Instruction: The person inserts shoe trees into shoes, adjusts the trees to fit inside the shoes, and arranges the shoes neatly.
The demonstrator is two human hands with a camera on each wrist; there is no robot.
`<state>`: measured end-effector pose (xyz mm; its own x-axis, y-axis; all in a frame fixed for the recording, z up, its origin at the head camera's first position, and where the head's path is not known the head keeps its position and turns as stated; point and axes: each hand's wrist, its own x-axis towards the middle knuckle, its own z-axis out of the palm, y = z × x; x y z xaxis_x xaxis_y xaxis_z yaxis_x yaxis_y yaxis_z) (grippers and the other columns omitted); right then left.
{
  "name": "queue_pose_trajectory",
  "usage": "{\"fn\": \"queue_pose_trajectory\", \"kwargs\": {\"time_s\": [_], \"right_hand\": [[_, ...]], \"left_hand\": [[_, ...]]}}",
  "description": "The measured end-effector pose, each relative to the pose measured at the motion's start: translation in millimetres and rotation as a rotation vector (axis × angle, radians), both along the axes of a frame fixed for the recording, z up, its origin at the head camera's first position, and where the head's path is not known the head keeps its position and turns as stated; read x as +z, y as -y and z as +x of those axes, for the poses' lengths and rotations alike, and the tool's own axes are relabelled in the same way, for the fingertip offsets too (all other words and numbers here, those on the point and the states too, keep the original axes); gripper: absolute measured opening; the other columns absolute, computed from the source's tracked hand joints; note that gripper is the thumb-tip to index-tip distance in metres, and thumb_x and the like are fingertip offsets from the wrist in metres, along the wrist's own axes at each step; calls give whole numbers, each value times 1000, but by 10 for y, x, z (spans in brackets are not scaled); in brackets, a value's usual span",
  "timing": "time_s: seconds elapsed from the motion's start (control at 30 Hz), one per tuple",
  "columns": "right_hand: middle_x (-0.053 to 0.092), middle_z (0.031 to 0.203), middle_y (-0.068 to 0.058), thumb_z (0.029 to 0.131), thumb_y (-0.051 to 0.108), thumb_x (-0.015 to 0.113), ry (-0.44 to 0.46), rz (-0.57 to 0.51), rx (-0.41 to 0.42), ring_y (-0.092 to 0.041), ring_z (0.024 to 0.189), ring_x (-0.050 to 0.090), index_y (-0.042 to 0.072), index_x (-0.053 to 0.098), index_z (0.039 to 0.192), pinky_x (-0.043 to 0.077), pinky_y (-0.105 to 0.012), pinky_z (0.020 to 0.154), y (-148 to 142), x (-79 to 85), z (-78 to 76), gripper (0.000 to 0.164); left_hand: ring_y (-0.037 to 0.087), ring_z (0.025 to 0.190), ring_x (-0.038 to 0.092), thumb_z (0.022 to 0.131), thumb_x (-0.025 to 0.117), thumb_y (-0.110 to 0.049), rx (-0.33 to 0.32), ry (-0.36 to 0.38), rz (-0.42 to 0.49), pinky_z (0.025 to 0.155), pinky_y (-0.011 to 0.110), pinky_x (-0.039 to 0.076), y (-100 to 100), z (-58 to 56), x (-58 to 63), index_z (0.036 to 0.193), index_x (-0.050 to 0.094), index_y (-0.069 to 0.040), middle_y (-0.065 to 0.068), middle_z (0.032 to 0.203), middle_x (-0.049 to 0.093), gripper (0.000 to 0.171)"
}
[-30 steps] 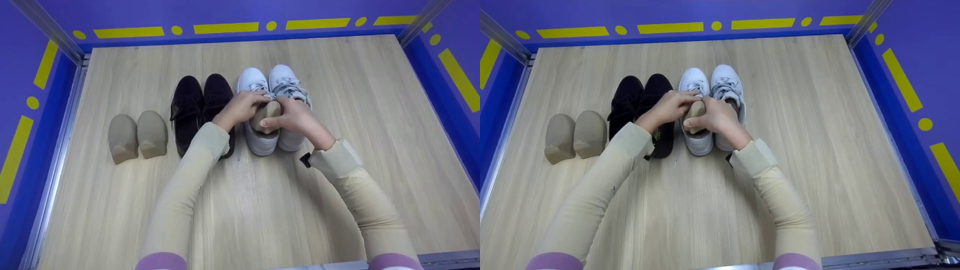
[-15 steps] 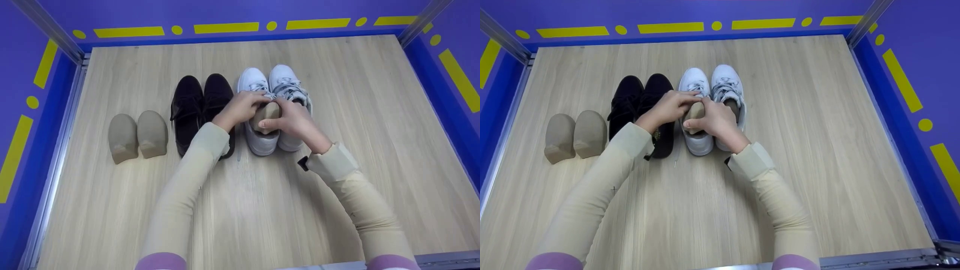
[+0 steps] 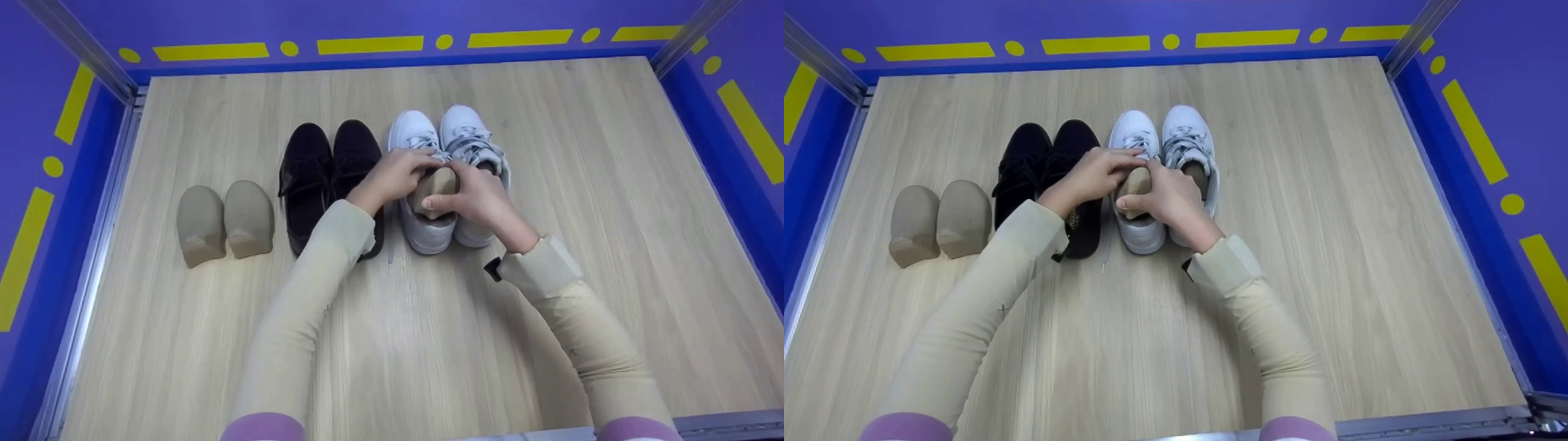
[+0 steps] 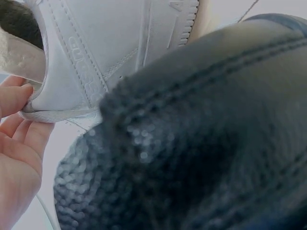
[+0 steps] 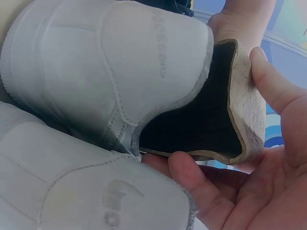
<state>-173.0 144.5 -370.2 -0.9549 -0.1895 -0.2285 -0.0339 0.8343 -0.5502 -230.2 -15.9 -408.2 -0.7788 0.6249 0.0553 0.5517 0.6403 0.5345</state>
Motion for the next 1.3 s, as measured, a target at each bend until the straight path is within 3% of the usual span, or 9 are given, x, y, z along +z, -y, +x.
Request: {"fn": "queue_pose_trajectory", "kwargs": {"time_s": [0.33,0.6,0.8,1.3], "right_hand": [[58,113,-12,63,57,67,-117,-45,-21,-30,100,55,13,49,120,40,-44,83,-5,-98,87,75],[55,118,-9,65,53,68,-200,-94,-32,-27,106,51,12,50,119,38,-44,88,3,-171,131,70],[52,118,-14,65,51,69,-216,-78,-49,-28,109,47,10,50,119,36,-45,91,22,-181,152,71],[52,115,-11,62,56,68,-183,-22,-82,-27,107,49,13,52,116,38,-44,89,56,-150,117,71]], "left_hand": [[16,121,44,87,48,-7,2,-23,-16,102,28,32,-1,31,-13,115,60,-16,4,130,49,32],[17,121,44,89,48,-13,7,-148,-40,102,29,33,23,84,-56,117,59,-17,3,129,51,30],[16,118,48,89,47,-10,-9,-183,-34,100,30,35,32,90,-49,116,59,-17,3,125,54,31],[16,108,55,84,47,-1,-63,-156,-5,93,29,41,43,49,-1,113,62,-15,-2,115,61,36]]}}
